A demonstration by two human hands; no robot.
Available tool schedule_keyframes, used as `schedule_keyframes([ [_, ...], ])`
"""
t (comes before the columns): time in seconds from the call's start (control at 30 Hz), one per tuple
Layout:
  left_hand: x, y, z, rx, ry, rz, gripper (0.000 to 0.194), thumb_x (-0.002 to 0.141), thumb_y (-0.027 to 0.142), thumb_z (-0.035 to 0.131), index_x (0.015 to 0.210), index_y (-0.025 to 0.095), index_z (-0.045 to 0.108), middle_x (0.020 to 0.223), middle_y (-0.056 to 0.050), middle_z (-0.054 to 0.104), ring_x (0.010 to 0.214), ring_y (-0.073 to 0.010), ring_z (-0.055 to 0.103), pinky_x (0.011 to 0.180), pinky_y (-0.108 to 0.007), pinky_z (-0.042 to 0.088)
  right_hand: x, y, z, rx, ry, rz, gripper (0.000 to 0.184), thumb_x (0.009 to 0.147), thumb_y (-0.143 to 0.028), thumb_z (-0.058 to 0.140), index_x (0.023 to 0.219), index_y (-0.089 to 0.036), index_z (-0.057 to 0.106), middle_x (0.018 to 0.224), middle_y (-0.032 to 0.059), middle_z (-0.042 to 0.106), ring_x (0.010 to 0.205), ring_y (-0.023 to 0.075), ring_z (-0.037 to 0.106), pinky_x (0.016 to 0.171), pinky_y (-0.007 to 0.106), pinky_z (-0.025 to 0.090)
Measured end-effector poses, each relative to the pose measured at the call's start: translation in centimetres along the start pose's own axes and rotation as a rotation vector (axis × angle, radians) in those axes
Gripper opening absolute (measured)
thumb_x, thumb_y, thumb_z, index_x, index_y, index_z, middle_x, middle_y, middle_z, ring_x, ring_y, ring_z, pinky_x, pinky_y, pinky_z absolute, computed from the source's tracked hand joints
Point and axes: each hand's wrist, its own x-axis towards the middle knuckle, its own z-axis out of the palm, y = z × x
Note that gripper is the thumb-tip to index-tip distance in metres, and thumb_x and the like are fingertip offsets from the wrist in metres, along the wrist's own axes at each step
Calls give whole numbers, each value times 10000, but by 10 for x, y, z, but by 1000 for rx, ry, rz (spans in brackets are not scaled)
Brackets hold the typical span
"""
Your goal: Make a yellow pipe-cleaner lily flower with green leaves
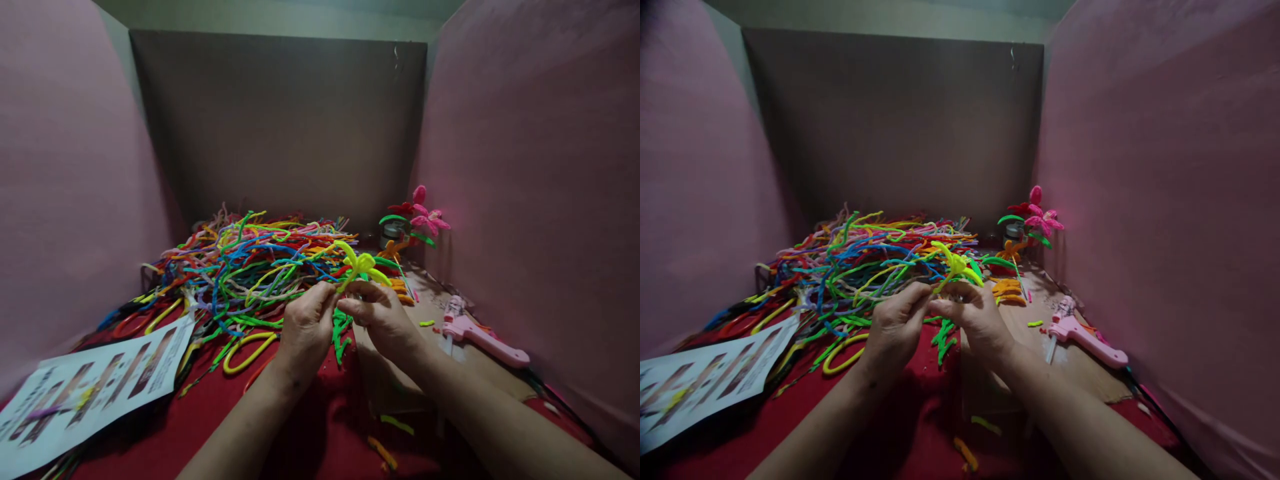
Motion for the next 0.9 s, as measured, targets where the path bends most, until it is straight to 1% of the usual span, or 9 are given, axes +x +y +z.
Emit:
schedule_keyframes([
  [0.1, 4, 3, -4, -236, -71, -242, 151, 787, 238, 529, 654, 169, 551, 532, 46, 444, 467, -74, 389, 472, -197, 326, 2, 1, -4, -9, -28, 48, 97, 640, -207, 714, 709, -163, 661, 587, -44, 493, 509, 55, 372, 476, 201, 291],
  [0.23, 8, 2, -11, -781, -300, -546, 179, 771, 287, 574, 671, 158, 500, 504, 65, 414, 348, -29, 274, 322, -153, 253, 5, 0, -7, 51, -64, 151, 142, 676, -275, 678, 756, -158, 664, 510, -62, 411, 445, 44, 288, 413, 192, 208],
  [0.33, 8, -2, -12, -1068, -481, -614, 132, 782, 256, 578, 738, 142, 527, 535, 65, 407, 343, -6, 203, 282, -118, 253, 6, -2, -6, 136, -98, 222, 172, 635, -279, 706, 744, -154, 662, 523, -51, 473, 433, 39, 323, 412, 183, 225],
  [0.43, 6, -3, -9, -1200, -540, -619, 115, 799, 244, 560, 773, 133, 547, 518, 74, 382, 331, 1, 167, 261, -103, 255, 5, -1, -5, 227, -114, 292, 208, 615, -294, 714, 770, -167, 658, 557, -40, 526, 453, 55, 417, 438, 184, 294],
  [0.53, 5, 0, -4, -1096, -486, -581, 171, 797, 293, 557, 732, 134, 549, 499, 58, 443, 300, -11, 270, 267, -132, 313, 5, 2, -6, 251, -111, 268, 156, 629, -280, 693, 716, -163, 636, 533, -39, 518, 453, 68, 431, 437, 193, 303],
  [0.63, 5, 3, -1, -756, -367, -485, 269, 812, 376, 514, 695, 137, 551, 490, 21, 513, 348, -73, 448, 346, -189, 408, 7, 2, -5, 257, -87, 187, 138, 630, -245, 676, 589, -165, 571, 478, -53, 457, 427, 67, 369, 424, 205, 278],
  [0.73, 4, 2, 1, -401, -195, -387, 239, 752, 384, 590, 821, 156, 575, 540, 18, 552, 439, -109, 519, 418, -204, 418, 8, 1, -2, 262, 42, 136, 172, 585, -178, 697, 547, -161, 530, 486, -72, 402, 431, 49, 299, 417, 196, 245],
  [0.8, 1, 0, 3, -215, -87, -263, 193, 732, 331, 618, 856, 186, 586, 617, 12, 581, 506, -115, 531, 477, -207, 414, 7, 1, 0, 231, 94, 124, 165, 582, -173, 704, 568, -158, 540, 503, -71, 402, 440, 46, 288, 410, 193, 223],
  [0.9, -2, -2, 4, -37, -3, -71, 91, 793, 256, 535, 791, 202, 609, 680, -5, 596, 596, -122, 531, 582, -217, 401, 5, 4, 1, 175, 76, 86, 125, 629, -212, 699, 640, -159, 586, 521, -66, 408, 446, 47, 274, 416, 201, 206],
])
